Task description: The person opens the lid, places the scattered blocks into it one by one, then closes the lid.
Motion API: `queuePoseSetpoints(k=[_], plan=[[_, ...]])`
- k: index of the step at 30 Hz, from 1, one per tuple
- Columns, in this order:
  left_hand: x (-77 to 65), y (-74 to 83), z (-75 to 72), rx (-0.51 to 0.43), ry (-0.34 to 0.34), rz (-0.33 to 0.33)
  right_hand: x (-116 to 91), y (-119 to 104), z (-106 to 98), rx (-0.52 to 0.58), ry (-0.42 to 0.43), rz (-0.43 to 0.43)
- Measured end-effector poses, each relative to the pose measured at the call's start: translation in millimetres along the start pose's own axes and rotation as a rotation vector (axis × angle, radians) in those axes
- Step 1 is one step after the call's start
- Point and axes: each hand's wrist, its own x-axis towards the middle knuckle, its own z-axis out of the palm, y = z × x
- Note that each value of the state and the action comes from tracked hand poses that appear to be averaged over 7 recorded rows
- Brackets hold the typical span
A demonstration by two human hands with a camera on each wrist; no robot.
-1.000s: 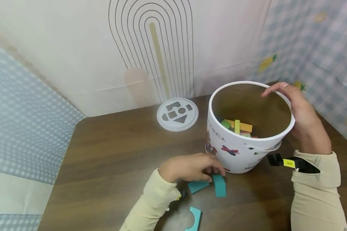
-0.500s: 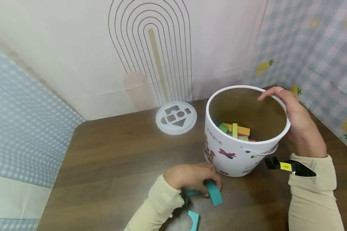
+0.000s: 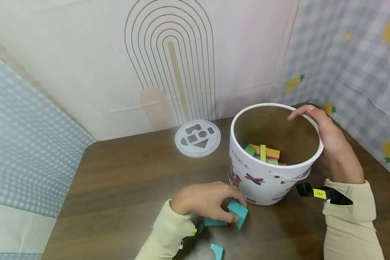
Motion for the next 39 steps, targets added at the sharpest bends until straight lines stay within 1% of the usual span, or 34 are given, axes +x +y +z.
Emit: queuePoseSetpoints(k=[4, 6, 8, 11, 13, 15, 18, 22, 26, 28, 30, 32, 34, 36, 39], plan=[[-3.6, 3.2, -3.9, -0.058, 0.067, 0.071, -3.2, -1.3, -3.0, -0.005, 0.004, 0.004], [-4.2, 4.3, -4.7, -0.087, 0.107, 0.087, -4.1, -2.1, -4.1, -0.010, 0.008, 0.004], [-4.7, 5.1, -5.2, -0.126, 0.141, 0.087, -4.8, -3.0, -5.0, -0.008, 0.011, 0.005], [-5.5, 6.4, -6.6, -0.198, 0.175, 0.060, -5.7, -4.6, -6.2, -0.017, 0.013, 0.007], [-6.0, 7.4, -8.9, -0.216, 0.203, 0.041, -6.4, -5.8, -7.3, -0.025, 0.015, 0.007], [-5.5, 8.2, -12.1, -0.213, 0.240, 0.037, -6.7, -6.9, -8.5, -0.032, 0.020, 0.004], [-4.0, 9.2, -16.3, -0.200, 0.307, 0.050, -7.0, -8.2, -10.7, -0.037, 0.024, -0.003], [-0.1, 11.3, -15.0, -0.252, 0.372, 0.102, -6.8, -8.9, -12.1, -0.051, 0.023, 0.002], [2.5, 18.1, -11.6, -0.215, 0.436, 0.191, -4.3, -8.3, -8.1, -0.095, 0.018, 0.013], [0.0, 24.6, -12.5, -0.161, 0.473, 0.234, -1.9, -7.7, -4.1, -0.118, 0.016, 0.018], [-5.2, 33.3, -16.4, -0.141, 0.505, 0.271, 0.9, -6.8, 0.4, -0.135, 0.013, 0.028], [-10.3, 42.6, -23.2, -0.132, 0.534, 0.297, 2.5, -6.2, 3.8, -0.152, 0.013, 0.041], [-12.4, 51.6, -32.7, -0.138, 0.558, 0.313, 2.5, -5.4, 5.2, -0.174, 0.017, 0.050], [-10.5, 59.0, -44.9, -0.119, 0.590, 0.315, 0.6, -4.9, 4.9, -0.176, 0.024, 0.058], [-3.0, 65.5, -64.3, -0.064, 0.648, 0.301, -3.4, -3.1, 3.6, -0.190, 0.029, 0.056]])
